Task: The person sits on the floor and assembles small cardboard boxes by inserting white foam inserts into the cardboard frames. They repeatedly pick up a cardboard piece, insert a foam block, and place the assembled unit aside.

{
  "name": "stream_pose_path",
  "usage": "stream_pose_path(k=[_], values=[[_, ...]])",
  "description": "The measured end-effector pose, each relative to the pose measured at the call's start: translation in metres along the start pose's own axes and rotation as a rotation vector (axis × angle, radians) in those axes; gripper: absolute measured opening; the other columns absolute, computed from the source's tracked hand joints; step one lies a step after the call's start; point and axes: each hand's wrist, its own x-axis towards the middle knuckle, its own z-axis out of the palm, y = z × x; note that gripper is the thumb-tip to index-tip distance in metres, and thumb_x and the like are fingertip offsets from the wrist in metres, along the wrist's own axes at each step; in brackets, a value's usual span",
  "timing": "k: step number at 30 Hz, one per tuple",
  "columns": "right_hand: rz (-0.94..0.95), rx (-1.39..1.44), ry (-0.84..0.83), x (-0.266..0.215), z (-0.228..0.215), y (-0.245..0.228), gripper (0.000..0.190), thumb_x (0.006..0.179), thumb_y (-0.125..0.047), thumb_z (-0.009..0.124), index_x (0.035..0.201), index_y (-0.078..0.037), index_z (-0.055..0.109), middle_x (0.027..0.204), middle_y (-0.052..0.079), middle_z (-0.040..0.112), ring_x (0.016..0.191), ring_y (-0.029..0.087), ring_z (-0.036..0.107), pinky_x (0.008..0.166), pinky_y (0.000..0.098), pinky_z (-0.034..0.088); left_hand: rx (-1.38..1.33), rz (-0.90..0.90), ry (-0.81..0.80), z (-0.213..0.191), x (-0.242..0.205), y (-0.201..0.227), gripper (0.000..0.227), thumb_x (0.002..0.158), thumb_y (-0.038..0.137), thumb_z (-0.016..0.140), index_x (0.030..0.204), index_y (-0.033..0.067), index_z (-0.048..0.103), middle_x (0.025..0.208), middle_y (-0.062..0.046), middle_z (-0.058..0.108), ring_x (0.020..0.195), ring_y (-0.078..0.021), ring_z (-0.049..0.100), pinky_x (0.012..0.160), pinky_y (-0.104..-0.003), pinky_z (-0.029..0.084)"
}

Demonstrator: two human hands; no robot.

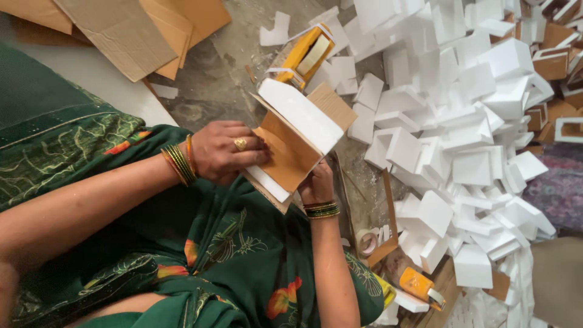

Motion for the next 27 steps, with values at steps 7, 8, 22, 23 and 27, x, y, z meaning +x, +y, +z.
stream_pose_path(k=[7,8,22,23,27], values=[[-0.131,0.074,-0.081,0.018,0.012,-0.001,0.039,0.107,-0.017,0.050,0.144,-0.005,0.049,0.136,0.012,0.063,0.119,0.027,0.064,0.099,0.0432,0.055,0.035,0.025,-0.285,0.007,-0.015,-0.003,0.050,0.061,0.022,0.069,0.108,0.0064,0.066,0.104,-0.010,0.067,0.096,-0.0292,0.062,0.082,-0.042,0.050],[-0.113,0.077,-0.088,0.022,0.012,-0.001,0.039,0.108,-0.017,0.051,0.145,-0.006,0.047,0.135,0.011,0.063,0.118,0.026,0.064,0.098,0.0432,0.055,0.033,0.003,-0.320,0.008,-0.015,-0.005,0.046,0.062,0.022,0.069,0.105,0.0077,0.065,0.102,-0.009,0.066,0.097,-0.0292,0.062,0.083,-0.043,0.051],[-0.219,-0.617,-0.034,0.137,-0.039,0.036,0.062,0.083,0.004,0.064,0.142,-0.008,0.045,0.133,0.008,0.060,0.122,0.020,0.060,0.102,0.0346,0.052,0.102,-0.425,-0.642,0.083,-0.024,-0.096,0.023,0.072,0.018,0.064,0.093,0.0154,0.073,0.096,-0.010,0.072,0.099,-0.0346,0.067,0.083,-0.047,0.054],[-0.217,-0.635,-0.099,0.141,-0.036,0.035,0.064,0.082,0.006,0.065,0.142,-0.007,0.045,0.134,0.008,0.059,0.124,0.020,0.059,0.103,0.0342,0.051,0.122,-0.422,-0.711,0.092,-0.029,-0.104,0.023,0.074,0.019,0.064,0.095,0.0161,0.074,0.097,-0.010,0.073,0.099,-0.0343,0.068,0.083,-0.047,0.055],[-0.311,-0.711,-0.301,0.155,-0.015,0.031,0.072,0.075,0.016,0.070,0.141,-0.002,0.046,0.138,0.009,0.057,0.130,0.019,0.056,0.108,0.0324,0.048,0.177,-0.422,-0.756,0.117,-0.048,-0.131,0.028,0.073,0.023,0.065,0.099,0.0171,0.074,0.099,-0.010,0.074,0.098,-0.0333,0.070,0.086,-0.046,0.055]])
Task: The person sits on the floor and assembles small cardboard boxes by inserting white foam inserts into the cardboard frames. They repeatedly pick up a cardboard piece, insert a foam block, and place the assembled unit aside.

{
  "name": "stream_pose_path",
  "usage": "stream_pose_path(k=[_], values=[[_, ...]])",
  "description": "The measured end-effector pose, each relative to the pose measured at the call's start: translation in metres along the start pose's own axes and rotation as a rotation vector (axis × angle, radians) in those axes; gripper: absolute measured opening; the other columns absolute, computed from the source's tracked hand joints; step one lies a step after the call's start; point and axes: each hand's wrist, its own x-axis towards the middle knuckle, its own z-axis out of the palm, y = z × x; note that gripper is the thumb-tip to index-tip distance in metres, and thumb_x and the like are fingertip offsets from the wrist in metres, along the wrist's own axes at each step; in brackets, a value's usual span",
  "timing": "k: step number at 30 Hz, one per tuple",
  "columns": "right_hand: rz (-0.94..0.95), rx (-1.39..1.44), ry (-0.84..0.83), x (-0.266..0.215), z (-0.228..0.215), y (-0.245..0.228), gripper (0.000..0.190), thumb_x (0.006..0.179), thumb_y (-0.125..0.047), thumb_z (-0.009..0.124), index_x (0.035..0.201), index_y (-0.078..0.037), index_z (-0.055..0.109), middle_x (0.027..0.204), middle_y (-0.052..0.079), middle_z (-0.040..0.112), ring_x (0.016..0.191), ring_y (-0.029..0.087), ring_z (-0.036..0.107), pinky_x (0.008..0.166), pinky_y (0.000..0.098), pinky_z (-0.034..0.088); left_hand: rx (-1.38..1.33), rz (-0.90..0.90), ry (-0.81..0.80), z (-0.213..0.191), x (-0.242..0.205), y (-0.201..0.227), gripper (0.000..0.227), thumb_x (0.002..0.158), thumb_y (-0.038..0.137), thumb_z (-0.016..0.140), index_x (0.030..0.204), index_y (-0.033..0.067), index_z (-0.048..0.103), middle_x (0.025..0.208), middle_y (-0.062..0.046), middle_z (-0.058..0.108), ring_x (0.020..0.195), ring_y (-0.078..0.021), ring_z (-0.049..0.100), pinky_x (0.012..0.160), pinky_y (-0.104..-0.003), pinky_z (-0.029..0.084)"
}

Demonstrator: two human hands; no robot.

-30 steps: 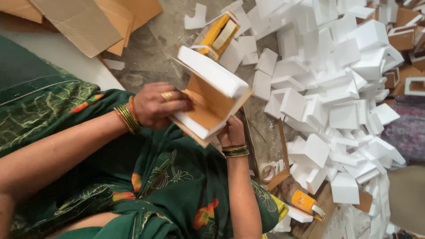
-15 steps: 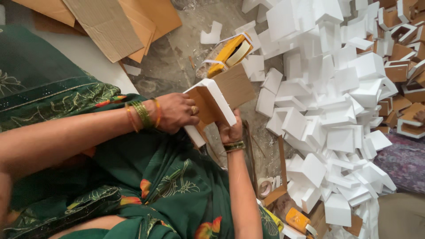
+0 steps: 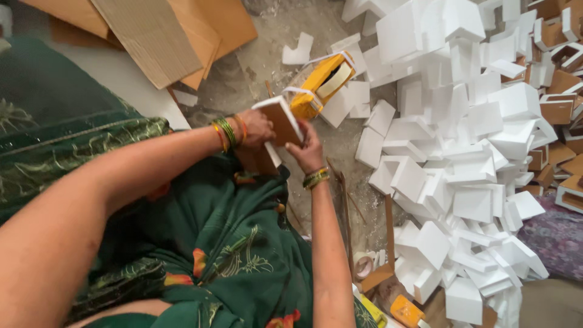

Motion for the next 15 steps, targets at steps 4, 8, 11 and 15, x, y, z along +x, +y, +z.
stream_pose_path(k=[4,8,11,15], values=[[0.116,-0.178,0.216,0.020,0.004,-0.002,0.069,0.074,0.012,0.071,0.137,-0.005,0.051,0.130,0.009,0.064,0.122,0.021,0.063,0.102,0.0328,0.055,-0.016,-0.019,0.002,0.014,0.014,0.005,0.032,0.072,0.026,0.067,0.101,0.0153,0.073,0.099,-0.010,0.074,0.099,-0.0329,0.070,0.085,-0.046,0.055],[0.113,-0.568,0.252,0.014,0.011,-0.015,0.050,0.076,0.011,0.072,0.123,-0.006,0.068,0.121,0.009,0.071,0.111,0.025,0.071,0.097,0.0358,0.058,-0.086,-0.022,0.103,0.026,0.005,0.011,0.031,0.072,0.022,0.066,0.101,0.0141,0.072,0.100,-0.009,0.073,0.101,-0.0319,0.068,0.090,-0.045,0.053],[-0.013,-0.791,0.300,0.003,0.030,-0.028,0.047,0.076,0.007,0.071,0.121,-0.008,0.069,0.120,0.012,0.066,0.113,0.030,0.066,0.101,0.0404,0.053,-0.132,-0.044,0.146,0.028,-0.007,0.014,0.038,0.070,0.020,0.066,0.107,0.0140,0.071,0.106,-0.009,0.070,0.103,-0.0320,0.065,0.091,-0.045,0.051],[-0.209,-0.957,0.358,-0.019,0.066,-0.050,0.041,0.086,-0.008,0.070,0.127,-0.006,0.064,0.131,0.014,0.057,0.128,0.036,0.054,0.111,0.0481,0.043,-0.142,-0.117,0.086,0.021,-0.012,0.010,0.043,0.070,0.018,0.067,0.113,0.0141,0.069,0.112,-0.010,0.068,0.105,-0.0340,0.063,0.092,-0.045,0.050]])
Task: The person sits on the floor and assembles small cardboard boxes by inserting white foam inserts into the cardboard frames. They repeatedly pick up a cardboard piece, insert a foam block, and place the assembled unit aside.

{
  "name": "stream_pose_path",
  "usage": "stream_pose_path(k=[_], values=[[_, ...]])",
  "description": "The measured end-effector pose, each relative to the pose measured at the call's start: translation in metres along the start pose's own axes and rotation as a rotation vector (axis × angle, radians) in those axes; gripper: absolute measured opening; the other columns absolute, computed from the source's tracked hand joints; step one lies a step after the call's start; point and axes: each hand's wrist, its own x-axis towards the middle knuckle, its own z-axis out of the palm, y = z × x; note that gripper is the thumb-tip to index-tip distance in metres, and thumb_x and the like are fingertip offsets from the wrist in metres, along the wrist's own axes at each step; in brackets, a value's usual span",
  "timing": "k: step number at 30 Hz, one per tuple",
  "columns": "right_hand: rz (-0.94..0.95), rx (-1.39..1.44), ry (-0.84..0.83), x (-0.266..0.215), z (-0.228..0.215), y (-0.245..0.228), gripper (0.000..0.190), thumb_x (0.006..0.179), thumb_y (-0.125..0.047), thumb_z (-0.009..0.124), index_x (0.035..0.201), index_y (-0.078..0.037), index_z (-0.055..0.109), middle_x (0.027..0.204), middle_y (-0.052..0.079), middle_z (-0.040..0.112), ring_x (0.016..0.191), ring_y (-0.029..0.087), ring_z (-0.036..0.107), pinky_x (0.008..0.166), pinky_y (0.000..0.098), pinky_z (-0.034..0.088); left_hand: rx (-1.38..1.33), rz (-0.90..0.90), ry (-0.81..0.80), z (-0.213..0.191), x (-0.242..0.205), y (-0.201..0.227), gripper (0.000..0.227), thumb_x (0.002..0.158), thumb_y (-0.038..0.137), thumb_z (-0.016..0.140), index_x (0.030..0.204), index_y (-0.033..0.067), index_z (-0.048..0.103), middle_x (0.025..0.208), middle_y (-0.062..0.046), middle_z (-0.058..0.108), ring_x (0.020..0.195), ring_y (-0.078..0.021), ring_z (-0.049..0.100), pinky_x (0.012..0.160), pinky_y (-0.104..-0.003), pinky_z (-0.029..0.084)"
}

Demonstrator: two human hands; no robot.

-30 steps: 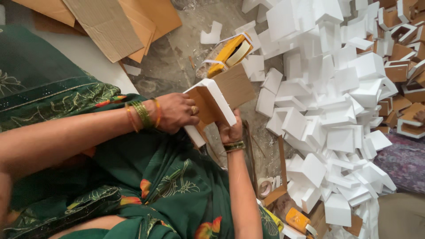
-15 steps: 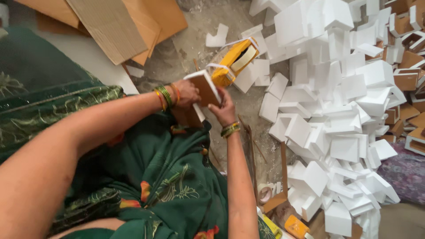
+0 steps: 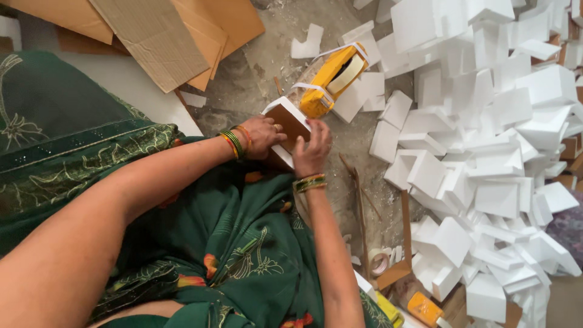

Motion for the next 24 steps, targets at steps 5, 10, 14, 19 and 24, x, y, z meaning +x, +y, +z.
stream_pose_path(k=[5,10,14,19,24], values=[[-0.126,-0.164,-0.215,-0.039,-0.010,-0.032,0.070,0.074,-0.030,0.084,0.131,0.001,0.056,0.136,0.018,0.055,0.140,0.044,0.034,0.110,0.0620,0.028,-0.186,-0.001,0.066,0.010,0.002,-0.011,0.052,0.063,0.029,0.083,0.109,0.0108,0.067,0.109,-0.013,0.068,0.108,-0.0365,0.062,0.094,-0.045,0.051],[-0.073,-0.329,-0.294,-0.043,0.010,-0.014,0.041,0.078,-0.010,0.076,0.117,-0.008,0.062,0.117,0.012,0.069,0.158,0.042,0.016,0.121,0.0656,0.020,-0.481,-0.077,0.067,0.036,-0.004,-0.037,0.057,0.067,0.034,0.088,0.111,0.0084,0.063,0.111,-0.015,0.066,0.109,-0.0365,0.063,0.091,-0.043,0.052],[-0.153,-0.288,-0.149,-0.050,0.000,-0.017,0.045,0.070,-0.004,0.072,0.115,-0.006,0.064,0.116,0.015,0.071,0.155,0.041,0.021,0.121,0.0630,0.020,-0.921,-0.462,0.114,0.052,-0.011,-0.087,0.080,0.064,0.030,0.086,0.135,0.0084,0.057,0.127,-0.015,0.058,0.119,-0.0362,0.058,0.095,-0.051,0.049],[-0.211,-0.212,0.039,-0.064,-0.045,-0.068,0.033,0.086,-0.008,0.076,0.117,-0.004,0.064,0.120,0.015,0.068,0.157,0.042,0.023,0.121,0.0619,0.018,-1.754,-0.859,-0.493,0.020,-0.035,-0.089,0.084,0.072,0.058,0.078,0.142,0.0152,0.058,0.127,-0.020,0.066,0.111,-0.0409,0.051,0.096,-0.054,0.043],[-0.317,-0.273,-0.017,-0.067,-0.075,-0.100,0.039,0.077,-0.007,0.073,0.114,-0.006,0.066,0.120,0.013,0.070,0.157,0.041,0.026,0.124,0.0622,0.016,-1.764,-0.506,0.046,0.010,-0.025,-0.046,0.055,0.080,0.013,0.080,0.131,0.0099,0.061,0.124,-0.006,0.071,0.115,-0.0220,0.067,0.098,-0.042,0.055]])
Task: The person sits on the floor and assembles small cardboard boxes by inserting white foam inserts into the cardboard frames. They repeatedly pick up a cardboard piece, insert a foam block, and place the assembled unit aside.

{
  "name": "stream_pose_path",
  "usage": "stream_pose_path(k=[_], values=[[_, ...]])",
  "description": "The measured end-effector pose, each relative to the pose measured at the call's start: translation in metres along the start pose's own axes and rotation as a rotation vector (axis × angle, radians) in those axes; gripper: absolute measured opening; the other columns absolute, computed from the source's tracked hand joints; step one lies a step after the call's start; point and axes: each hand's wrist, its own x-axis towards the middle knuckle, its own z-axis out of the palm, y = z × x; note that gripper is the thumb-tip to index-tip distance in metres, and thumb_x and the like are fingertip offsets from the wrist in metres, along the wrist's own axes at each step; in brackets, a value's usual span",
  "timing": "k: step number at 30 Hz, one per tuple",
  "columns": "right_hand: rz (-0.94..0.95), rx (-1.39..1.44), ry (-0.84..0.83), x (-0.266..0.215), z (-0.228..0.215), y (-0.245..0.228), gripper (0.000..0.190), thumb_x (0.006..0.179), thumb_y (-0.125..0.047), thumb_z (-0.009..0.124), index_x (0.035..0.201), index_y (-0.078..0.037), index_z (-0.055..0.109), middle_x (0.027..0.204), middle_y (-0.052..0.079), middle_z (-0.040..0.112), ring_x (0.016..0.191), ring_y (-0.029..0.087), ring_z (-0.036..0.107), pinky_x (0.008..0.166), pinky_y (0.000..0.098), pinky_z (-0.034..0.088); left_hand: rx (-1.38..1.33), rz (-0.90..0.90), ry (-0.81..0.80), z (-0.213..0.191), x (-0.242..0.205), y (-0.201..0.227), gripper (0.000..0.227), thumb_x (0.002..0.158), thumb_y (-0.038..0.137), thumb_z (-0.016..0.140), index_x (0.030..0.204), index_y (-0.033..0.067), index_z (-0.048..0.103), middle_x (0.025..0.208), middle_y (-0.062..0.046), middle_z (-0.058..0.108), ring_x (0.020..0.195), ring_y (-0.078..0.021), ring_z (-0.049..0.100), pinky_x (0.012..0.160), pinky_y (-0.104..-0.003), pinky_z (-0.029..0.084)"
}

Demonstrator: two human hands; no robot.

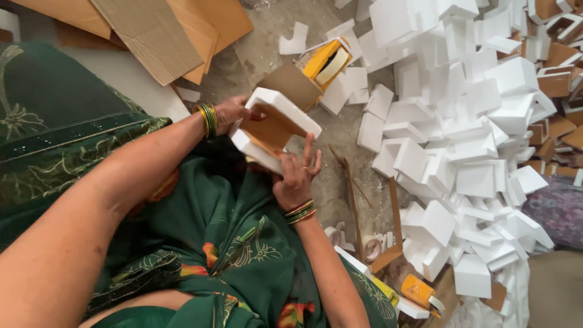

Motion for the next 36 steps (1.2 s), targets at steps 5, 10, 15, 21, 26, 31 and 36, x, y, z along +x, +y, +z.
stream_pose_path(k=[5,10,15,21,26,31,36], values=[[0.028,0.291,0.082,-0.008,-0.025,-0.005,0.060,0.084,-0.030,0.078,0.133,-0.005,0.053,0.139,0.015,0.056,0.147,0.037,0.036,0.115,0.0542,0.028,-0.006,0.264,-0.065,-0.002,0.018,-0.006,0.057,0.079,-0.015,0.062,0.131,0.0064,0.064,0.117,-0.005,0.071,0.106,-0.0154,0.069,0.095,-0.031,0.059],[0.408,0.754,0.380,-0.010,-0.028,0.028,0.063,0.106,-0.022,0.070,0.156,-0.002,0.039,0.160,0.018,0.044,0.150,0.029,0.045,0.126,0.0423,0.039,-0.075,0.210,-0.106,0.027,0.008,0.010,0.066,0.076,-0.017,0.062,0.137,0.0076,0.063,0.113,-0.010,0.071,0.101,-0.0194,0.070,0.091,-0.034,0.060],[0.318,0.664,0.236,-0.010,-0.016,0.059,0.063,0.088,-0.013,0.081,0.140,-0.001,0.048,0.155,0.021,0.041,0.144,0.034,0.044,0.113,0.0441,0.049,0.054,0.199,-0.248,0.072,-0.015,0.024,0.096,0.066,-0.019,0.070,0.150,0.0167,0.039,0.137,-0.006,0.063,0.121,-0.0171,0.064,0.097,-0.034,0.059],[0.298,0.920,0.372,-0.010,-0.012,0.061,0.021,0.103,-0.009,0.064,0.122,-0.001,0.065,0.164,0.020,0.037,0.146,0.035,0.051,0.117,0.0444,0.051,0.191,0.415,-0.375,0.085,-0.026,0.041,0.103,0.067,-0.018,0.074,0.156,0.0080,0.030,0.154,-0.011,0.051,0.141,-0.0176,0.048,0.118,-0.035,0.041],[0.346,0.889,0.464,0.000,-0.013,0.065,0.026,0.104,-0.016,0.061,0.124,0.001,0.065,0.162,0.023,0.045,0.134,0.030,0.059,0.111,0.0394,0.052,0.534,0.550,-0.289,0.087,-0.032,0.064,0.100,0.070,-0.016,0.074,0.156,0.0057,0.028,0.147,-0.011,0.053,0.136,-0.0167,0.049,0.117,-0.034,0.039],[0.276,0.614,0.378,0.011,-0.014,0.084,0.034,0.102,-0.014,0.067,0.129,0.006,0.062,0.147,0.023,0.060,0.129,0.024,0.063,0.108,0.0341,0.052,0.167,0.435,-0.355,0.089,-0.020,0.071,0.088,0.071,-0.010,0.072,0.150,0.0071,0.037,0.137,-0.003,0.061,0.126,-0.0100,0.057,0.104,-0.031,0.053],[0.613,1.033,0.434,0.019,0.017,0.100,0.048,0.092,-0.003,0.077,0.135,0.004,0.058,0.119,0.009,0.069,0.103,0.018,0.067,0.091,0.0305,0.058,0.335,0.533,-0.224,0.081,-0.005,0.072,0.059,0.082,-0.005,0.085,0.132,0.0035,0.056,0.119,0.000,0.065,0.114,-0.0088,0.059,0.103,-0.028,0.052]])
